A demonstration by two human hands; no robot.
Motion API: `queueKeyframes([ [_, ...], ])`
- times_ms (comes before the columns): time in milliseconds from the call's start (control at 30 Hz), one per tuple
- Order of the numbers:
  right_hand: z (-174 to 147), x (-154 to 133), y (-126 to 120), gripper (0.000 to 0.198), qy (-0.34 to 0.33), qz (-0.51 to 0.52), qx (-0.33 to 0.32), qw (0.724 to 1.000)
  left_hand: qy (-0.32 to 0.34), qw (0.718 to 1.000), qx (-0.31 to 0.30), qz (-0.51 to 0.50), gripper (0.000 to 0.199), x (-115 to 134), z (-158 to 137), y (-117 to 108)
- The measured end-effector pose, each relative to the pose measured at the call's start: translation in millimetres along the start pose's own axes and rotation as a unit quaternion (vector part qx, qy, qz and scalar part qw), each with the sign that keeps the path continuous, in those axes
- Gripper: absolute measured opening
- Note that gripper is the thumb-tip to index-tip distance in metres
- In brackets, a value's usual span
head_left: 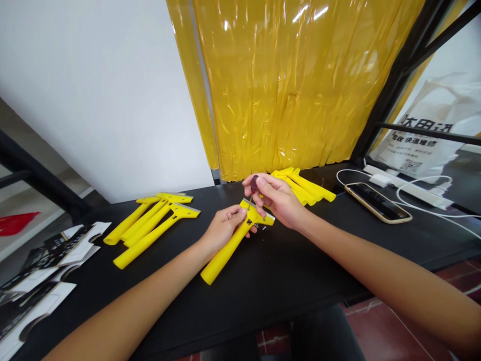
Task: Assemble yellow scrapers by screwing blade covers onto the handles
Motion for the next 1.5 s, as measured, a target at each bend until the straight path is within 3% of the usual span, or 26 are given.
queueKeyframes([
  [167,1,2,-3,0.023,-0.025,0.006,0.027,0.999,-0.016,1.000,0.020,0.005,0.034,-5,1,-5],
  [500,1,3,-10,0.031,-0.020,-0.057,0.071,0.996,-0.022,1.000,-0.008,-0.003,0.028,-6,2,-2],
  [733,-1,-3,-7,0.028,-0.029,-0.125,0.063,0.990,-0.035,0.999,-0.003,-0.014,0.026,-5,2,-2],
  [1033,0,-12,-19,0.031,-0.054,-0.090,0.112,0.988,-0.042,0.999,-0.022,0.017,0.026,-2,0,-3],
  [1167,-6,-26,-23,0.030,-0.130,-0.178,0.171,0.960,-0.020,1.000,0.016,0.006,0.025,9,3,-14],
  [1333,-7,-32,-24,0.028,-0.163,-0.248,0.175,0.939,0.049,0.993,0.081,0.071,0.023,38,2,-31],
  [1400,-7,-32,-24,0.026,-0.174,-0.269,0.176,0.931,0.110,0.972,0.055,0.198,0.021,50,-1,-30],
  [1433,-8,-33,-23,0.025,-0.182,-0.283,0.177,0.925,0.152,0.947,0.038,0.282,0.020,54,-3,-27],
  [1500,-10,-34,-22,0.023,-0.197,-0.318,0.174,0.911,0.246,0.862,0.001,0.444,0.018,57,-9,-20],
])
Point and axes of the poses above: each hand's wrist, its own z-axis towards the middle knuckle, its own y-axis out of the palm, x = y × z, the point moved 5 cm from there along z, towards the middle knuckle, and after that the axes turned 7 degrees about y, right-handed, at the moved point
